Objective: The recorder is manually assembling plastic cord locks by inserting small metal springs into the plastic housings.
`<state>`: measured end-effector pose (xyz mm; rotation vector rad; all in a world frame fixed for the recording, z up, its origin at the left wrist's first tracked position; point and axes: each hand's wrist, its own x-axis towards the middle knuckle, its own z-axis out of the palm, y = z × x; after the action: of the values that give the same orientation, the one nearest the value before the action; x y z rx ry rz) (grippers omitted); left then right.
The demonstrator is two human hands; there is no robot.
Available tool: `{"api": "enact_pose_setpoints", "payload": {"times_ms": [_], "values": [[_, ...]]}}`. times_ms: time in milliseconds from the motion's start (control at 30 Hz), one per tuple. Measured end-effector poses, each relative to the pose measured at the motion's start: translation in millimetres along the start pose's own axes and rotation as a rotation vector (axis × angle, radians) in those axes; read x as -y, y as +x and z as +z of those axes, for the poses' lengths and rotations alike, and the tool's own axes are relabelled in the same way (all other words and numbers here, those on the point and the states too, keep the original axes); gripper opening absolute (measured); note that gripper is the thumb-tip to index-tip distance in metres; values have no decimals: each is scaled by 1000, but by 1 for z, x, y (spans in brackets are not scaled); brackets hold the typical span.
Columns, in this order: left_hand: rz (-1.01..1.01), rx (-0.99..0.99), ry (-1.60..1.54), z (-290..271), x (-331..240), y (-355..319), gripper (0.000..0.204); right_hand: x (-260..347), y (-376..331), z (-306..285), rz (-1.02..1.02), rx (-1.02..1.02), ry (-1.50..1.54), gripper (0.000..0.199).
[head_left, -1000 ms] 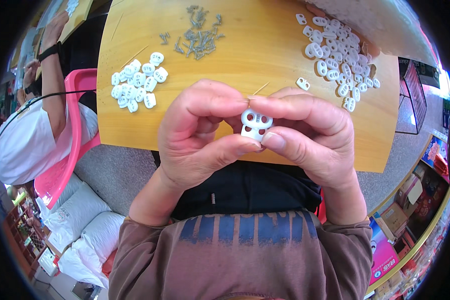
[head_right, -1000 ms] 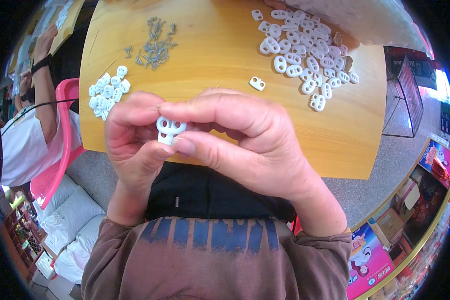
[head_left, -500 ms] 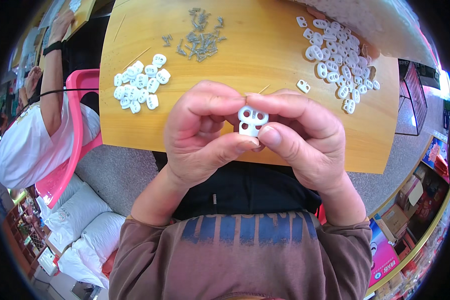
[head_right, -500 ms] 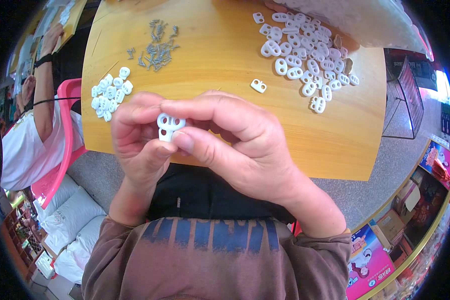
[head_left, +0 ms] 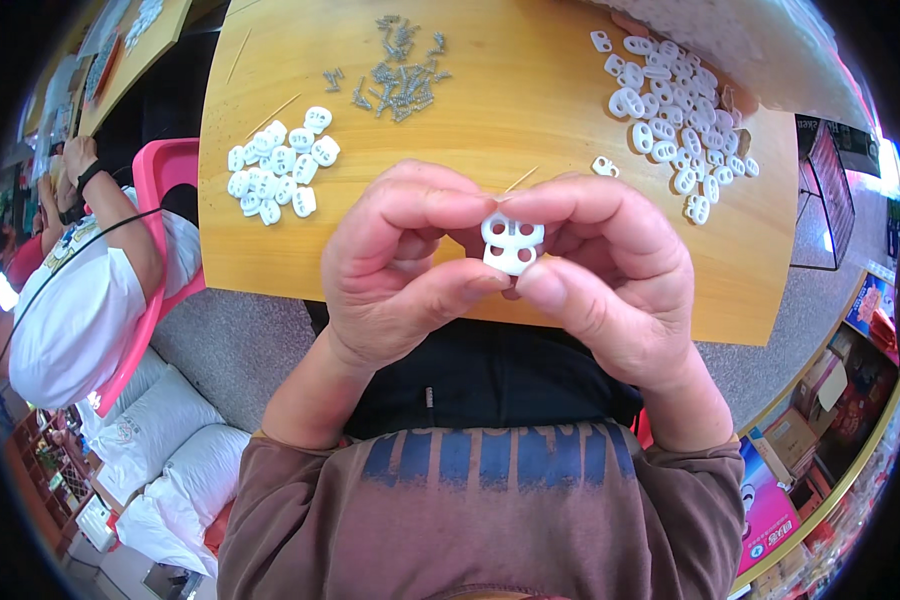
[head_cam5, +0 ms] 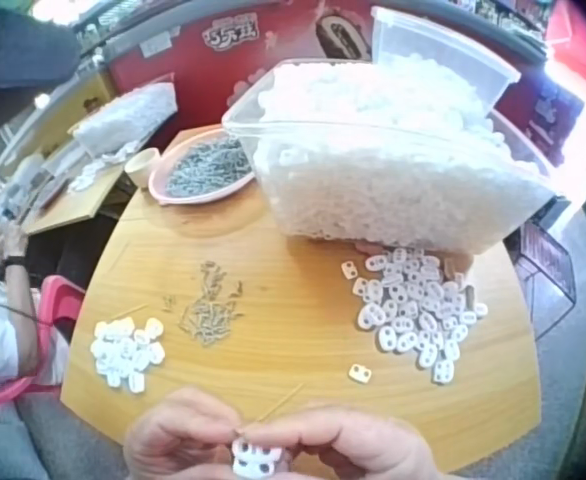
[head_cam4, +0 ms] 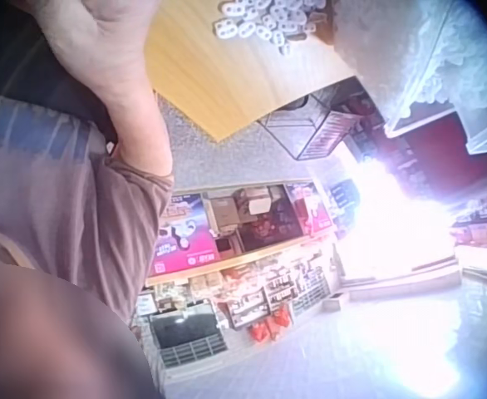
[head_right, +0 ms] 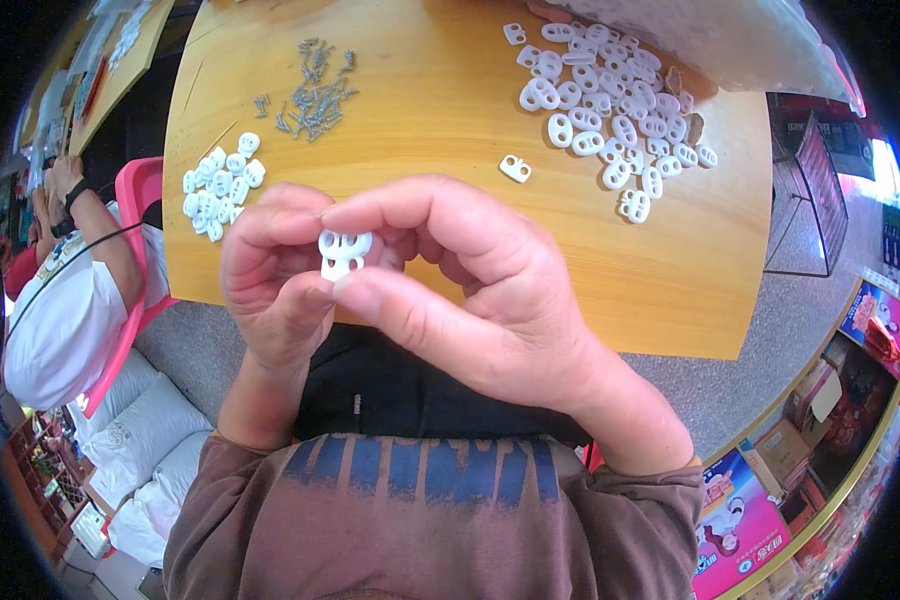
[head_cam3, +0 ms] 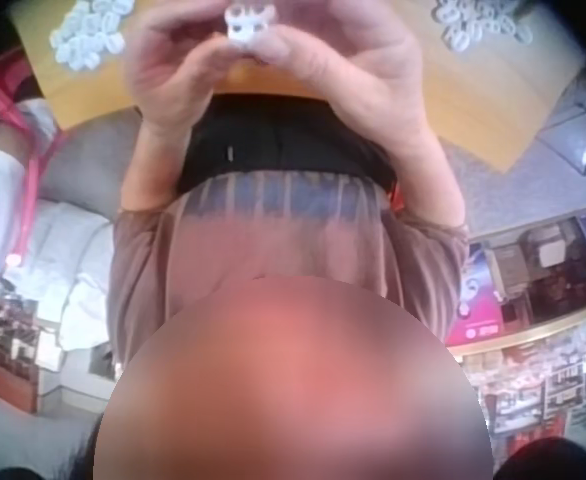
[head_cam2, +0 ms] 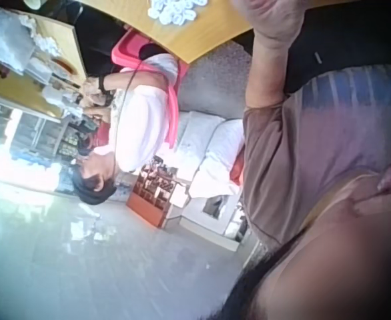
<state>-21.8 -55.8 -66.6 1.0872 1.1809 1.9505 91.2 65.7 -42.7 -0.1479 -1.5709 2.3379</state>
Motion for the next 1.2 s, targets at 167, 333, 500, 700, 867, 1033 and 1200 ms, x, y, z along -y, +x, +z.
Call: {"api": "enact_pose_setpoints", "payload": {"times_ms": [167,333,500,700,867,1033,1200], "values": [[5,-29,4,-3,-3,-2,33,-3,4,1,-35,49,-77,30],[-2,-40,-23,-3,-2,-3,32,-6,4,2,-17,28,-22,27],[-3,-31,-39,-3,-1,-3,30,-7,4,2,-16,25,-20,26],[-9,-30,-21,-5,-2,-5,28,-10,3,0,-65,39,-162,22],[-5,-36,65,-9,-4,-7,26,-14,4,4,-88,47,-234,22],[24,-41,193,-11,-7,-9,24,-19,4,11,-214,-73,-276,21],[34,-54,218,-3,-6,-10,24,-16,-2,7,-215,-62,-298,21]]}}
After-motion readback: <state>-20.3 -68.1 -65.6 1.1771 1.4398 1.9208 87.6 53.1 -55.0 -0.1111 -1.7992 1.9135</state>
